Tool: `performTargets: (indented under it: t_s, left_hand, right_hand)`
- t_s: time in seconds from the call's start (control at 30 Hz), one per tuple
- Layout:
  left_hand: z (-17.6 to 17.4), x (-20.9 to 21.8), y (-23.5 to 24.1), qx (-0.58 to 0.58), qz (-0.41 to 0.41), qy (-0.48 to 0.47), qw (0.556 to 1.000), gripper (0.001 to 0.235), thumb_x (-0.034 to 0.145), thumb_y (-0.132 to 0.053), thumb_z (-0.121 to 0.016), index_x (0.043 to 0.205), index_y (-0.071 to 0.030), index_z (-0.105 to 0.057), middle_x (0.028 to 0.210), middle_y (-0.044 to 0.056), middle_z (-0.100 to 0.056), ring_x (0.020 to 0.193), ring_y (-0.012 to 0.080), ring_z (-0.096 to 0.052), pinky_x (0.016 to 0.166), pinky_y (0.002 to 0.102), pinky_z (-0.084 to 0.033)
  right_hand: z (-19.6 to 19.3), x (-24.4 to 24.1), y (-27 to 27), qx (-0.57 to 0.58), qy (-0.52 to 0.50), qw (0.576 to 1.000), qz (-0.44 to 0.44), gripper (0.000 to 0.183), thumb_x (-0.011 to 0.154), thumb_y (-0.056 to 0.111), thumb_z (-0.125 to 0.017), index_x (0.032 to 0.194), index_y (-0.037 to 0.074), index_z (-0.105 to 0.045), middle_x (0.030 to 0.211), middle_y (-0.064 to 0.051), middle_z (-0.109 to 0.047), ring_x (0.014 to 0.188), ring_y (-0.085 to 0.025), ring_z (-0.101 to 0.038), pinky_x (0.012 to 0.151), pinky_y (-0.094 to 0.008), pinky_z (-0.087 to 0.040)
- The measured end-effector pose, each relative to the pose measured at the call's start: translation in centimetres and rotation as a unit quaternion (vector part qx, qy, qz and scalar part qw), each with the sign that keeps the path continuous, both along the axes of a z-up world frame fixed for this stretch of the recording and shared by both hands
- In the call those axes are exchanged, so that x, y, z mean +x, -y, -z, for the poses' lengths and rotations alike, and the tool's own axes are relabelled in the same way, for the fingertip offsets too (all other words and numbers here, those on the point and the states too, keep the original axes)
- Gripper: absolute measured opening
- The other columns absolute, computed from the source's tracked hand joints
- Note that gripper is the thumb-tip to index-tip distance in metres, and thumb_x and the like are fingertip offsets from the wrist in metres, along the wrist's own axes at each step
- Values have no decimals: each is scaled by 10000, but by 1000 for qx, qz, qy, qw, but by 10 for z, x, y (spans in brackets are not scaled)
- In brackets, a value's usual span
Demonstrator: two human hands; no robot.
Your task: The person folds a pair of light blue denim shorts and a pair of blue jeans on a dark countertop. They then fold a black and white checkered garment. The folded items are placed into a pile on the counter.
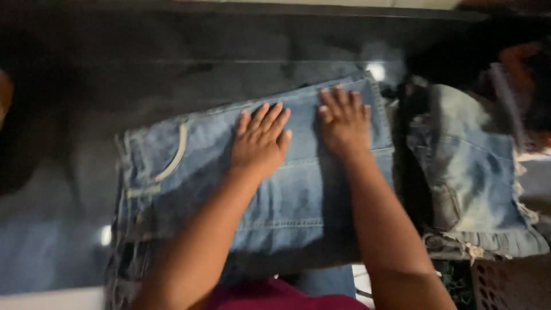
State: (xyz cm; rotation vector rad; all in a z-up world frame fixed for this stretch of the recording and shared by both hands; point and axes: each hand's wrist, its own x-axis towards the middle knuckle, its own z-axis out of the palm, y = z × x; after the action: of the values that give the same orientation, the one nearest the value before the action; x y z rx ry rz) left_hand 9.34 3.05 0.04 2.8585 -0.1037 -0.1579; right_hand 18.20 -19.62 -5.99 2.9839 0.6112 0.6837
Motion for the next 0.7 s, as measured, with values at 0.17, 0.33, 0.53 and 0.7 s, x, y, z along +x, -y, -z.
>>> performTargets:
  t_s: [0.17, 0.33, 0.53, 0.7]
  left_hand:
    - [18, -22, -24, -24, -44, 55, 997, 555, 1111, -447, -239, 1648, -311, -277, 1731, -91, -193, 1604, 196, -117, 1303, 491, -17]
    - [60, -58, -83, 9, -69, 297, 952, 510, 1072, -459, -451, 1564, -327, -482, 1643, -24, -427, 1523, 238, -364, 1249, 487, -242]
    - [37, -89, -113, 19, -143, 163, 976, 542, 1077, -443, -398, 1601, -305, -410, 1679, -38, -364, 1556, 184, -296, 1280, 523, -139]
    - [16, -88, -111, -51, -136, 52, 988, 567, 1109, -454, -267, 1657, -307, -259, 1737, -47, -176, 1603, 183, -116, 1293, 534, -6]
  right_hand:
    - [-50, -8, -20, -4, -228, 968, 105, 545, 1129, 496, -224, 1660, 374, -209, 1716, -46, -214, 1559, -383, -178, 1231, -623, -218]
    - [-28, -10, -5, -17, -41, 999, -6, 500, 1158, 336, -415, 1649, 258, -374, 1638, -145, -385, 1448, -484, -364, 1072, -698, -403]
    - [-30, -3, -7, 4, -106, 994, 4, 521, 1156, 381, -415, 1652, 231, -368, 1633, -149, -376, 1446, -492, -360, 1079, -738, -380]
    - [-15, 6, 13, 156, -164, 973, 44, 452, 1119, 317, -477, 1544, 187, -559, 1626, -56, -449, 1495, -433, -326, 1175, -674, -238]
